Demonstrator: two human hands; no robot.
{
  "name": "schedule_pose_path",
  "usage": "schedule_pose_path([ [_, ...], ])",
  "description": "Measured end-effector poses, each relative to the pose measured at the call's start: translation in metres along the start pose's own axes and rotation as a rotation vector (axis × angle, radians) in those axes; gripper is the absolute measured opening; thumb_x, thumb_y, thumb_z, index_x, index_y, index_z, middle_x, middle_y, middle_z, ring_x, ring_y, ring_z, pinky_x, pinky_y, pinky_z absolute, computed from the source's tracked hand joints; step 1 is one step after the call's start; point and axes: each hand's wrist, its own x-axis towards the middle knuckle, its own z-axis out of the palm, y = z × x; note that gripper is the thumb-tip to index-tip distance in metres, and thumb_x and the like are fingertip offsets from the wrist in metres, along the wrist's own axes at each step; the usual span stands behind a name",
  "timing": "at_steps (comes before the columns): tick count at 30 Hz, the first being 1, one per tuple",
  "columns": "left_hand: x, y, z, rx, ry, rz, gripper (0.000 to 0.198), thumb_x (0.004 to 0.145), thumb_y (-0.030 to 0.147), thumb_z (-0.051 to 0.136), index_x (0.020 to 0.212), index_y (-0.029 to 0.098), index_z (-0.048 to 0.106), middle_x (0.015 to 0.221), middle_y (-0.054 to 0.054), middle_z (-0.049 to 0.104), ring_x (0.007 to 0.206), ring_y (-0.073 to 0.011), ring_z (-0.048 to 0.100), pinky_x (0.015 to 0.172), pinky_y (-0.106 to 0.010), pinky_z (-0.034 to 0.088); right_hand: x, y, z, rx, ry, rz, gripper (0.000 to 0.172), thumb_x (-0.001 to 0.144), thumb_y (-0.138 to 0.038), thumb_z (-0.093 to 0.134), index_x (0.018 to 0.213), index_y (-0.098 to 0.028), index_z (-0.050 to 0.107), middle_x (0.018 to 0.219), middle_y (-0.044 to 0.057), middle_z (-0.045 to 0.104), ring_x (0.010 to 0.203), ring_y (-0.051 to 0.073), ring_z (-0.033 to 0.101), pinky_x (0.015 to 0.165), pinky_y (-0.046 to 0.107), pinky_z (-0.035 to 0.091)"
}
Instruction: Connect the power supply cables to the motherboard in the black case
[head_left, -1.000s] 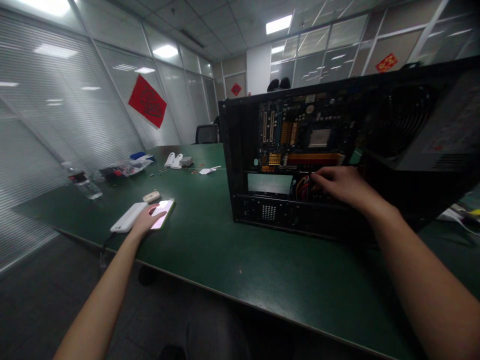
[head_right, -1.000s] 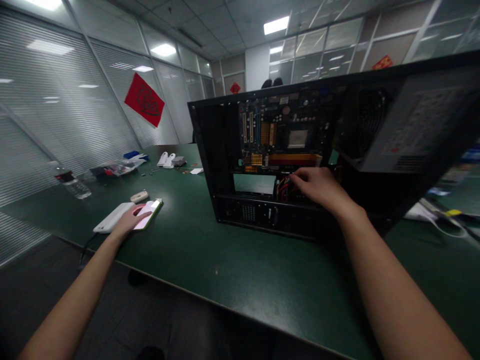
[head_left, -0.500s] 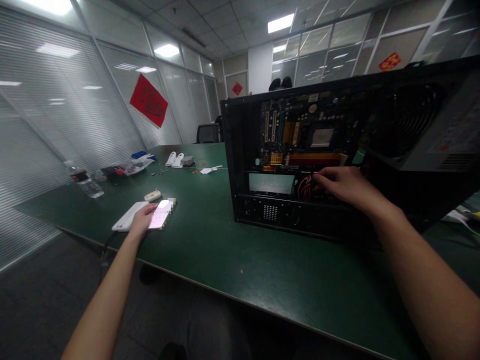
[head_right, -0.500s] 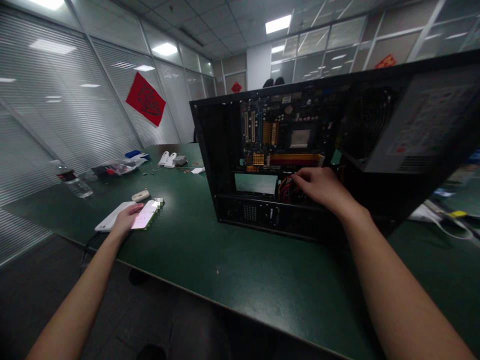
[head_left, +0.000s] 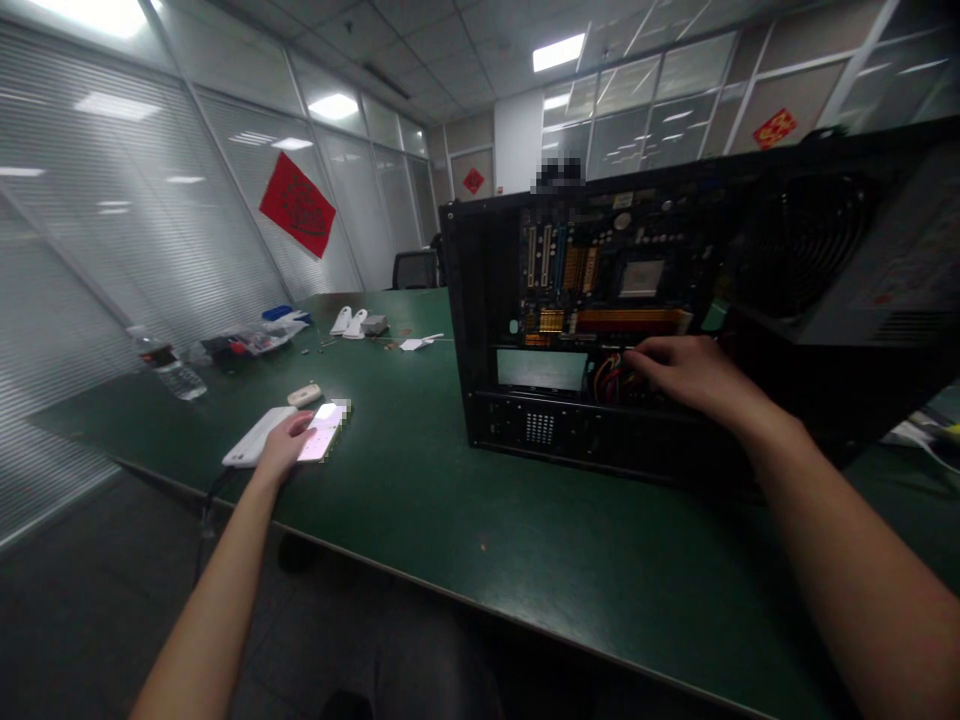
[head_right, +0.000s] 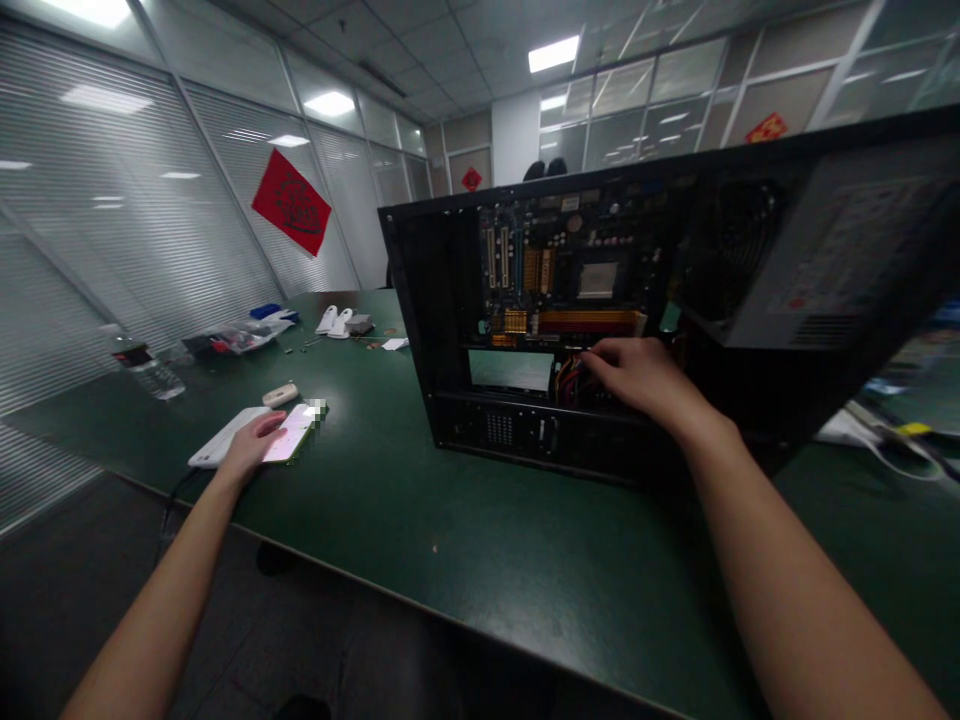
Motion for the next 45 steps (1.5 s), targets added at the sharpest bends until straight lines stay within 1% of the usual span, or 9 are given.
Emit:
schedule_pose_path([
  [7, -0.006, 0.002, -0.003, 0.007, 0.019, -0.035, 0.047, 0.063, 0.024, 0.064, 0.108, 0.015, 0.07, 0.12, -0.014, 0.071, 0.114, -0.0344, 0.065, 0.101, -0.046, 0.051, -0.001, 0.002, 0.0, 0.013, 0.005, -0.002, 0.038, 0.088, -0.051, 0.052, 0.087, -0.021, 0.074, 0.07, 0.007, 0.073, 0.064, 0.024, 0.067, 0.059, 0.033, 0.045],
  [12, -0.022, 0.003, -0.007, -0.006, -0.034, 0.031, 0.054, 0.065, 0.037, 0.072, 0.114, 0.016, 0.068, 0.13, -0.014, 0.067, 0.124, -0.0329, 0.06, 0.109, -0.043, 0.046, -0.002, -0.002, -0.001, 0.01, -0.015, 0.019, 0.037, 0.089, -0.05, 0.051, 0.088, -0.021, 0.074, 0.072, 0.007, 0.072, 0.064, 0.024, 0.067, 0.062, 0.033, 0.046],
  [20, -0.035, 0.003, -0.02, 0.237, -0.022, 0.097, 0.065, 0.083, 0.048, 0.051, 0.135, 0.009, 0.059, 0.147, -0.018, 0.054, 0.136, -0.0343, 0.05, 0.117, -0.046, 0.036, -0.002, -0.005, -0.004, 0.018, -0.026, 0.043, 0.033, 0.088, -0.048, 0.053, 0.085, -0.022, 0.073, 0.065, 0.006, 0.07, 0.061, 0.023, 0.066, 0.06, 0.032, 0.046],
  [24, -0.035, 0.005, -0.026, 0.295, -0.066, 0.159, 0.07, 0.086, 0.057, 0.044, 0.134, 0.009, 0.059, 0.148, -0.018, 0.052, 0.14, -0.034, 0.045, 0.12, -0.048, 0.029, -0.001, -0.005, -0.003, 0.016, -0.034, 0.057, 0.035, 0.088, -0.048, 0.052, 0.084, -0.021, 0.073, 0.065, 0.006, 0.07, 0.061, 0.023, 0.065, 0.06, 0.032, 0.045],
  [27, -0.037, 0.008, -0.03, 0.299, -0.116, 0.117, 0.072, 0.085, 0.066, 0.041, 0.119, 0.008, 0.068, 0.146, -0.019, 0.054, 0.138, -0.0344, 0.048, 0.12, -0.047, 0.028, -0.001, -0.005, -0.003, 0.01, -0.027, 0.03, 0.034, 0.086, -0.047, 0.052, 0.083, -0.02, 0.073, 0.068, 0.006, 0.071, 0.063, 0.022, 0.065, 0.061, 0.032, 0.045],
  [29, -0.039, 0.009, -0.032, 0.288, -0.115, 0.07, 0.071, 0.084, 0.07, 0.04, 0.103, 0.01, 0.073, 0.144, -0.019, 0.056, 0.138, -0.0342, 0.047, 0.121, -0.046, 0.027, -0.001, -0.005, -0.003, 0.01, -0.014, 0.014, 0.035, 0.086, -0.047, 0.052, 0.083, -0.02, 0.073, 0.069, 0.006, 0.071, 0.063, 0.022, 0.065, 0.061, 0.031, 0.044],
  [31, -0.04, 0.009, -0.034, 0.249, -0.097, 0.042, 0.069, 0.082, 0.072, 0.042, 0.098, 0.012, 0.073, 0.141, -0.018, 0.059, 0.137, -0.0334, 0.048, 0.121, -0.045, 0.027, -0.002, -0.005, -0.002, 0.012, -0.009, 0.009, 0.036, 0.086, -0.047, 0.051, 0.083, -0.02, 0.074, 0.069, 0.006, 0.071, 0.064, 0.022, 0.065, 0.062, 0.031, 0.044],
  [36, -0.042, 0.014, -0.037, 0.108, -0.152, 0.035, 0.078, 0.067, 0.064, 0.065, 0.122, 0.01, 0.064, 0.142, -0.02, 0.058, 0.135, -0.0353, 0.05, 0.119, -0.048, 0.032, -0.002, -0.003, -0.002, 0.004, -0.006, 0.031, 0.036, 0.086, -0.047, 0.052, 0.085, -0.019, 0.073, 0.069, 0.006, 0.07, 0.064, 0.022, 0.064, 0.063, 0.032, 0.044],
  [45, -0.044, 0.017, -0.036, -0.027, -0.238, 0.007, 0.088, 0.054, 0.057, 0.08, 0.127, 0.012, 0.058, 0.148, -0.023, 0.05, 0.137, -0.036, 0.049, 0.118, -0.048, 0.036, -0.001, -0.007, -0.003, -0.018, -0.026, 0.064, 0.034, 0.086, -0.046, 0.052, 0.085, -0.019, 0.073, 0.066, 0.005, 0.069, 0.062, 0.022, 0.064, 0.064, 0.031, 0.044],
])
